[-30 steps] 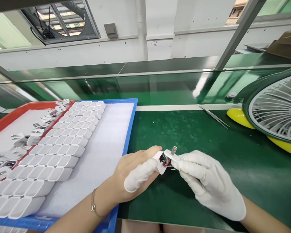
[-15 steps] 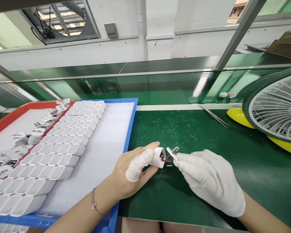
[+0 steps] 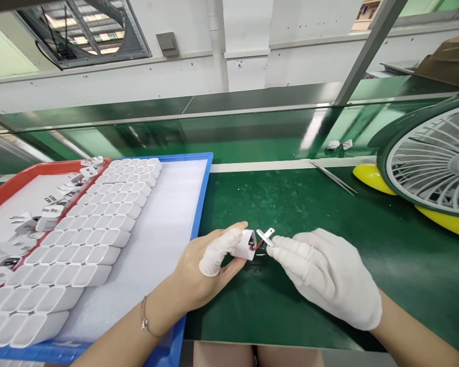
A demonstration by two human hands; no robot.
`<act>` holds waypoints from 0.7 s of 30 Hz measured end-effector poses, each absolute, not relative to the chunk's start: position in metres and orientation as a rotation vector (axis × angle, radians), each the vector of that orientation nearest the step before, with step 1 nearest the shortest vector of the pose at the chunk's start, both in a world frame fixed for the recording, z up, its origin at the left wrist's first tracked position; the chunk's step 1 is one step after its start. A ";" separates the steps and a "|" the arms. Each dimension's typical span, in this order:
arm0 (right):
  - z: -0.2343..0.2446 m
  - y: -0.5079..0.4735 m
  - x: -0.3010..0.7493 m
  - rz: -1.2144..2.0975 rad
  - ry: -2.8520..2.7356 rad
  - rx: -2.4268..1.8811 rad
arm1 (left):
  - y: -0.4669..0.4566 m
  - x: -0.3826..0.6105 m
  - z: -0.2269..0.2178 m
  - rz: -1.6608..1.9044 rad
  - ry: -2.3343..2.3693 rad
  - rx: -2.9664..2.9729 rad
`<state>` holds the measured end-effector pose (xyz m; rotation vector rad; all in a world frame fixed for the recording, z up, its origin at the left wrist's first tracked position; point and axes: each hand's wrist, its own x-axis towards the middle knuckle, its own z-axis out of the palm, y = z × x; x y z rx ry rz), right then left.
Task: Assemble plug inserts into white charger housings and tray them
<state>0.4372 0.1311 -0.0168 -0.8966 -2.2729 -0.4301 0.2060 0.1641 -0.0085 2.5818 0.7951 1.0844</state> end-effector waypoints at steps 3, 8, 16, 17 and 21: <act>-0.016 0.131 0.437 -0.437 -2.271 -0.897 | 0.165 0.207 -0.008 1.101 0.754 2.575; -0.015 0.131 0.437 -0.411 -2.284 -0.898 | 0.165 0.208 -0.007 1.061 0.783 2.548; -0.015 0.131 0.436 -0.240 -2.243 -0.933 | 0.164 0.205 -0.008 0.968 0.865 2.536; -0.015 0.130 0.436 -0.172 -2.225 -0.945 | 0.164 0.205 -0.008 0.981 0.865 2.534; -0.014 0.129 0.436 0.042 -2.114 -0.949 | 0.165 0.205 -0.009 1.082 0.776 2.529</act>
